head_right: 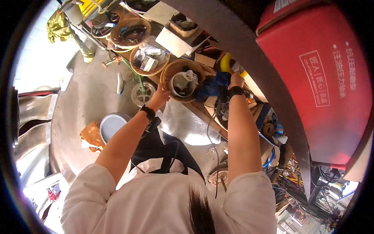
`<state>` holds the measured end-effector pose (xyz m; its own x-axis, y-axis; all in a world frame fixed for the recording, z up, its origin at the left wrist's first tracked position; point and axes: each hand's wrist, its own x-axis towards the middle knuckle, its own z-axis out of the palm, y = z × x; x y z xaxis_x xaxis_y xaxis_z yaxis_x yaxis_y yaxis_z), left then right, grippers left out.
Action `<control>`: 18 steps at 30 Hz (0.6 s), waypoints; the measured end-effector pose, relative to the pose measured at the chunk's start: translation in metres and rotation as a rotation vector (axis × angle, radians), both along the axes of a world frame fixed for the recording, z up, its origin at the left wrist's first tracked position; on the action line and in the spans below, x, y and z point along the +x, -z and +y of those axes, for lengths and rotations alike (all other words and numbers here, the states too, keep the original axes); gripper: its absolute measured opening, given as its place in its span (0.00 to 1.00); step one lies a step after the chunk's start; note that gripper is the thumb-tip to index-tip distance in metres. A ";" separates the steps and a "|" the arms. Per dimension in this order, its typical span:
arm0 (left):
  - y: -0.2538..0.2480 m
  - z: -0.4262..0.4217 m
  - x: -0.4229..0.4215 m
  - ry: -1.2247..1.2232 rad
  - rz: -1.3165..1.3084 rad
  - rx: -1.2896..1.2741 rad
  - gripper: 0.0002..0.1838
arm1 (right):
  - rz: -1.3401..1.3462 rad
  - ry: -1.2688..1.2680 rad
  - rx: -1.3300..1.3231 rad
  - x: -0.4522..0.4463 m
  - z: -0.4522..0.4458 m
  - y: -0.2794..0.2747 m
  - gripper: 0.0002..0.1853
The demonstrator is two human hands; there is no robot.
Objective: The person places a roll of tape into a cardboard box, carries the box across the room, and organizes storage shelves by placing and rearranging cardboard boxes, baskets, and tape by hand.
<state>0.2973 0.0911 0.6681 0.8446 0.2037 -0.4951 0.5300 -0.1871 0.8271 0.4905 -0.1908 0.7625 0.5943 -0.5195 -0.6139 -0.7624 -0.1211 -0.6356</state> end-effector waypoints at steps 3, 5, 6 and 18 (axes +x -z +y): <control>-0.002 0.004 -0.004 0.021 0.032 -0.025 0.34 | 0.002 -0.186 -0.139 -0.011 0.003 -0.007 0.37; -0.007 0.004 -0.005 0.025 0.036 -0.035 0.35 | 0.008 -0.253 -0.182 -0.008 -0.009 0.005 0.37; -0.007 0.004 -0.006 0.027 0.012 -0.012 0.35 | -0.002 -0.287 -0.184 -0.007 -0.017 0.010 0.37; -0.076 0.029 0.119 0.116 -0.274 -0.547 0.23 | -0.052 -0.320 -0.435 -0.015 -0.028 -0.006 0.34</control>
